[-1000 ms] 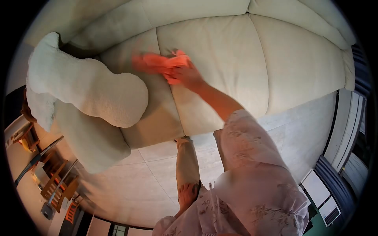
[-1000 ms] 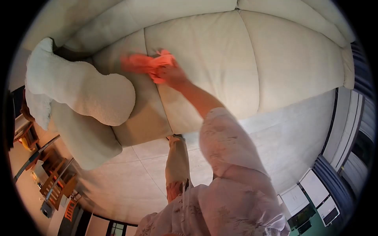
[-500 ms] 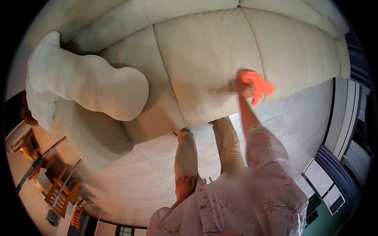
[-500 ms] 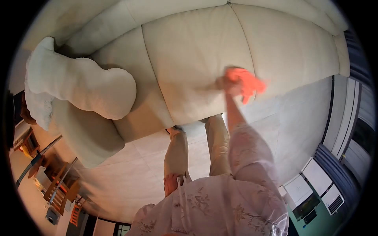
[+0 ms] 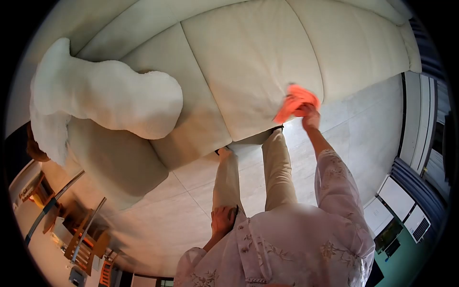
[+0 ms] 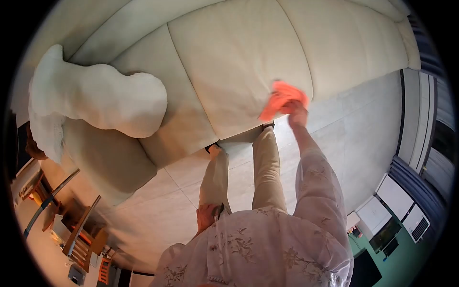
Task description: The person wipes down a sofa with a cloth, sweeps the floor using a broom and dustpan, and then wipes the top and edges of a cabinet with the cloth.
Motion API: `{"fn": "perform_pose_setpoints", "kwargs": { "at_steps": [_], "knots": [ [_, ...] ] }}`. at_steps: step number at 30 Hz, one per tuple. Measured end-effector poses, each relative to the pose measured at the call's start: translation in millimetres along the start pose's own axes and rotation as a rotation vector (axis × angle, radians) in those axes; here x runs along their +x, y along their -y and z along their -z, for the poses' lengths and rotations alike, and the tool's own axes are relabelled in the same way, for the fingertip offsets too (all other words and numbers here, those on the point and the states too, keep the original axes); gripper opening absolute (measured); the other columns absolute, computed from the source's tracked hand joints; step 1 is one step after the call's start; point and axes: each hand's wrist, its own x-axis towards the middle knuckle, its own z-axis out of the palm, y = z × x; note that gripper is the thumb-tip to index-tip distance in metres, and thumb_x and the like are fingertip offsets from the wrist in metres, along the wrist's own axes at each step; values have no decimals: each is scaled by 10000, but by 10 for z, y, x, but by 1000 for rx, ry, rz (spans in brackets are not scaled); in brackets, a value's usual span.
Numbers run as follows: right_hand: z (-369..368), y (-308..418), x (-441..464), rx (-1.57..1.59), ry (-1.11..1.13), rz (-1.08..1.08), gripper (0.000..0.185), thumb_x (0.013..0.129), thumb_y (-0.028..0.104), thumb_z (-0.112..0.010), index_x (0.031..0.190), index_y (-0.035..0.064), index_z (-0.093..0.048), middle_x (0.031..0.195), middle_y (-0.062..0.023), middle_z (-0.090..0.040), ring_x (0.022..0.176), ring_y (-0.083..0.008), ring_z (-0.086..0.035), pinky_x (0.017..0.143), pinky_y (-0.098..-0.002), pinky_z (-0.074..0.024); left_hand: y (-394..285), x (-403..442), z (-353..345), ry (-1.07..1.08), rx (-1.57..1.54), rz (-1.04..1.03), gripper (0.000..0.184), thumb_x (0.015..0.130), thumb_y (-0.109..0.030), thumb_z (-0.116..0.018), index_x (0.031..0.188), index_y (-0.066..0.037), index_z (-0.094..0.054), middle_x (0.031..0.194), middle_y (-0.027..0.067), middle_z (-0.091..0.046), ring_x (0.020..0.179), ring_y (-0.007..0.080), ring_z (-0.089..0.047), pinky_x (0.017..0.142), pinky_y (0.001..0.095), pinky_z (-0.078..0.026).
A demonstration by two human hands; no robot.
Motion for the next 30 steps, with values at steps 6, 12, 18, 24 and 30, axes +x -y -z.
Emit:
{"fn": "perform_pose_setpoints", "kwargs": {
  "at_steps": [6, 12, 18, 24, 30],
  "knots": [
    [-809, 643, -59, 389, -223, -713, 227, 877, 170, -459, 1043, 62, -571, 1035, -91, -575, 1020, -217, -515, 878, -397, -407, 5, -203, -99, 24, -59, -16, 189, 766, -174, -612, 944, -117, -638, 948, 76, -582, 946, 282, -520, 832, 399, -388],
    [-1091, 2906, -642, 164, 299, -164, 323, 837, 153, -494, 1151, 80, -521, 1208, -125, -482, 1192, -309, -394, 1007, -464, -280, -45, -378, -383, 56, -50, 8, 196, 775, -173, -603, 953, -99, -635, 987, 87, -589, 959, 305, -525, 843, 405, -406],
    [-679, 2230, -380, 437, 554, 144, 236, 848, 236, -482, 961, 131, -660, 884, -38, -652, 891, -198, -599, 862, -313, -440, 80, -705, -632, -148, -154, 16, 209, 743, -156, -654, 941, -91, -644, 928, 123, -642, 837, 336, -597, 730, 415, -481],
    [-385, 21, 48, 595, 22, -507, 263, 886, 254, -439, 868, 126, -669, 837, -40, -651, 765, -146, -598, 681, -315, -484, -13, -895, -395, -233, -206, 186, 170, 759, -152, -629, 905, -65, -641, 896, 123, -646, 828, 320, -595, 738, 416, -470],
    [172, 875, 84, 721, -72, -957, 201, 813, 88, -543, 991, 131, -626, 696, 4, -547, 527, -114, -493, 427, -277, -383, 541, -1092, -462, -259, -185, 260, 170, 756, -143, -598, 911, -90, -644, 905, 94, -643, 839, 292, -588, 735, 411, -453]
  ]
}}
